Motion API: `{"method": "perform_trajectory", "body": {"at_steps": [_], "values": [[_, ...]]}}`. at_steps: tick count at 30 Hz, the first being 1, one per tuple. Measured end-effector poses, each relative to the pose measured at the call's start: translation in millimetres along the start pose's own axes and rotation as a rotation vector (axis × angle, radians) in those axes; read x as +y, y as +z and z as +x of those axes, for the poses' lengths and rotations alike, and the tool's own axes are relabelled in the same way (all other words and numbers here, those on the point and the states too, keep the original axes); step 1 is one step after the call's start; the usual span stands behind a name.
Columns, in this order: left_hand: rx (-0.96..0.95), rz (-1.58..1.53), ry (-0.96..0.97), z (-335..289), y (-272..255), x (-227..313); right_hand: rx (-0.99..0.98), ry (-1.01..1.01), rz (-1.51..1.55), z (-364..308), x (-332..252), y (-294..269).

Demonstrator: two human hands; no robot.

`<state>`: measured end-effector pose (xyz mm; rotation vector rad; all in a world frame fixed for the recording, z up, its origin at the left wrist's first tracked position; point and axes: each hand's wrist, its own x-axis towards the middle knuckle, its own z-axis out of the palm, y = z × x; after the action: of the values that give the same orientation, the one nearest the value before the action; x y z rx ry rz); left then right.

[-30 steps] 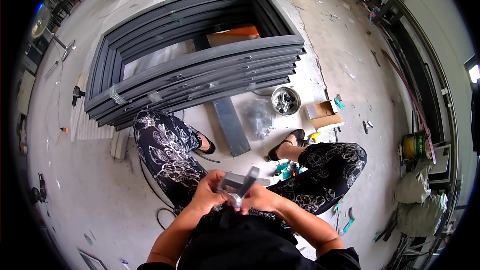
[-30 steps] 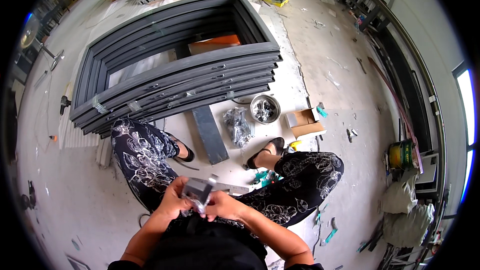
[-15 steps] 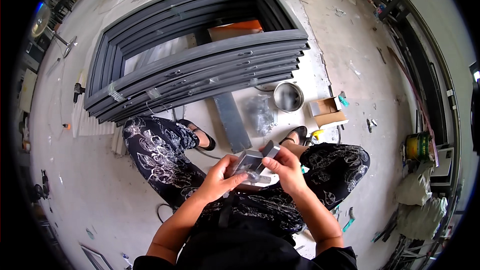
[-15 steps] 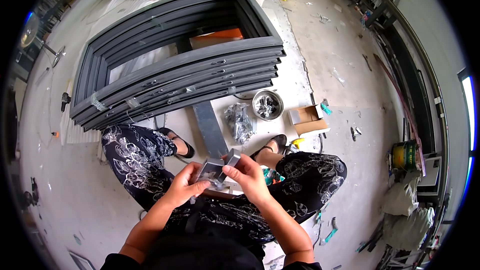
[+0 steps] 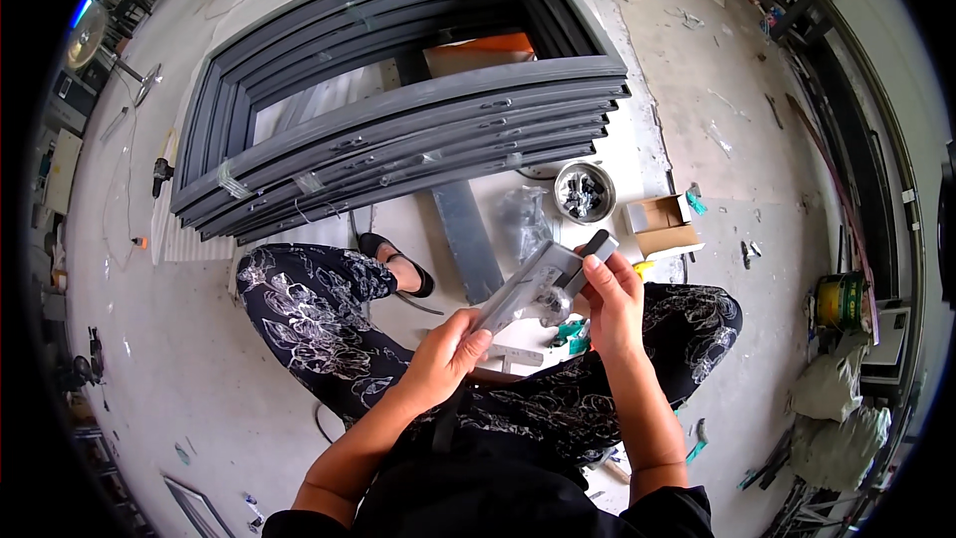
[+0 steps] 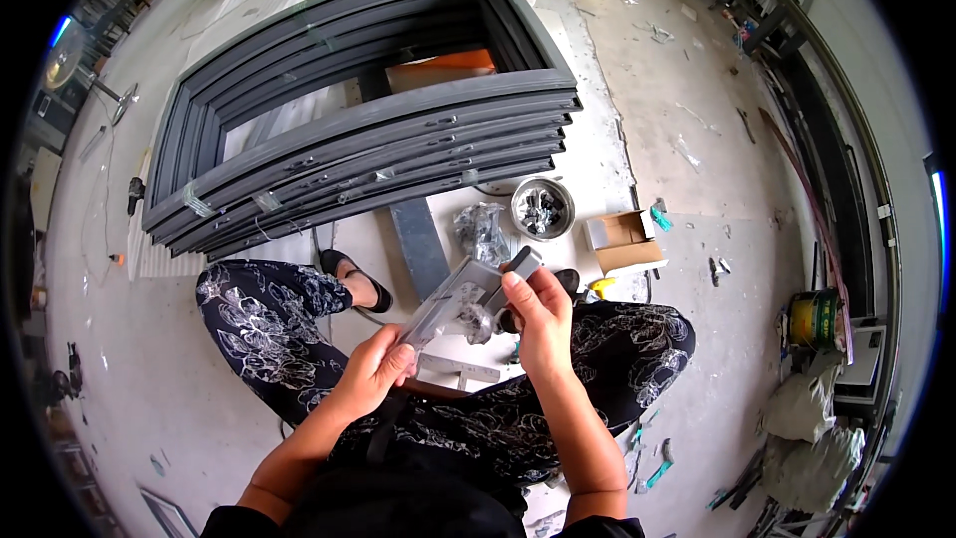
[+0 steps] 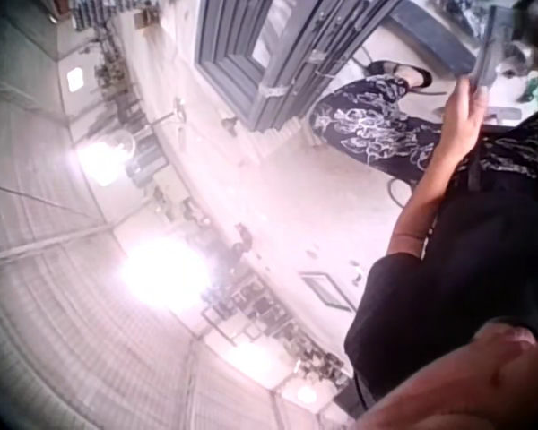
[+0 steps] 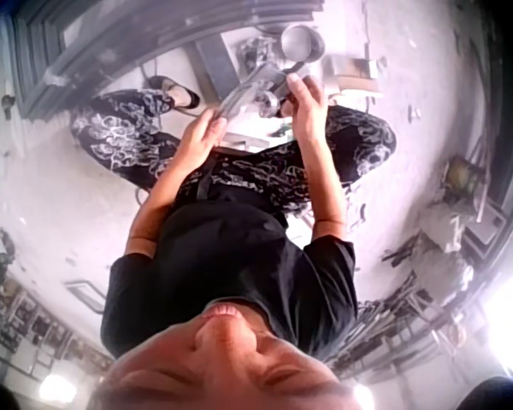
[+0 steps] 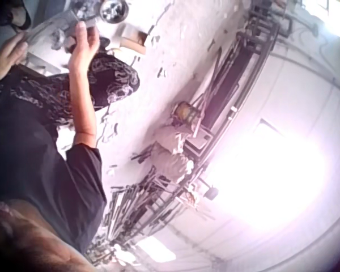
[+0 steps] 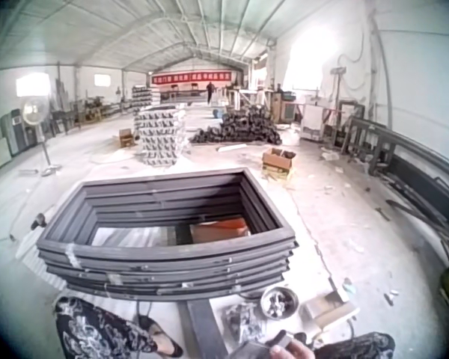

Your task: The person picks up small metal items and puts them into a bowl, then opens cardboard boxes to remove metal plates from plastic bags, placing the plates on the floor.

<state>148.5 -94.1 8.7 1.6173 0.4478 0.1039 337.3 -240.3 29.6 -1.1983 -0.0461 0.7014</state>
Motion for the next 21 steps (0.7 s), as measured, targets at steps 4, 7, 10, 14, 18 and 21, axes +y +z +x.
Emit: {"method": "perform_trajectory", "body": {"at_steps": [4,7,10,14,18,21], "values": [[0.055,0.322,0.083,-0.3,-6.4,11.1,0.072,-0.01,0.051,9.0,1.2,-1.5],[0.039,0.639,0.157,-0.5,-12.1,12.0,0.095,-0.014,0.067,14.1,3.5,-5.0],[0.091,0.723,0.296,-2.9,-13.3,7.0,0.241,-0.129,-0.048,27.6,-6.8,-9.3],[0.225,0.8,0.187,-13.1,-22.7,-34.3,0.645,-0.473,0.165,79.2,-70.8,-93.0],[0.087,0.882,-0.048,2.8,0.6,-84.5,0.607,-0.595,0.113,88.5,-87.0,-95.0],[-0.385,0.946,-0.129,25.0,34.8,-109.1,0.494,-0.431,-0.031,104.6,-54.7,-88.2]]}}
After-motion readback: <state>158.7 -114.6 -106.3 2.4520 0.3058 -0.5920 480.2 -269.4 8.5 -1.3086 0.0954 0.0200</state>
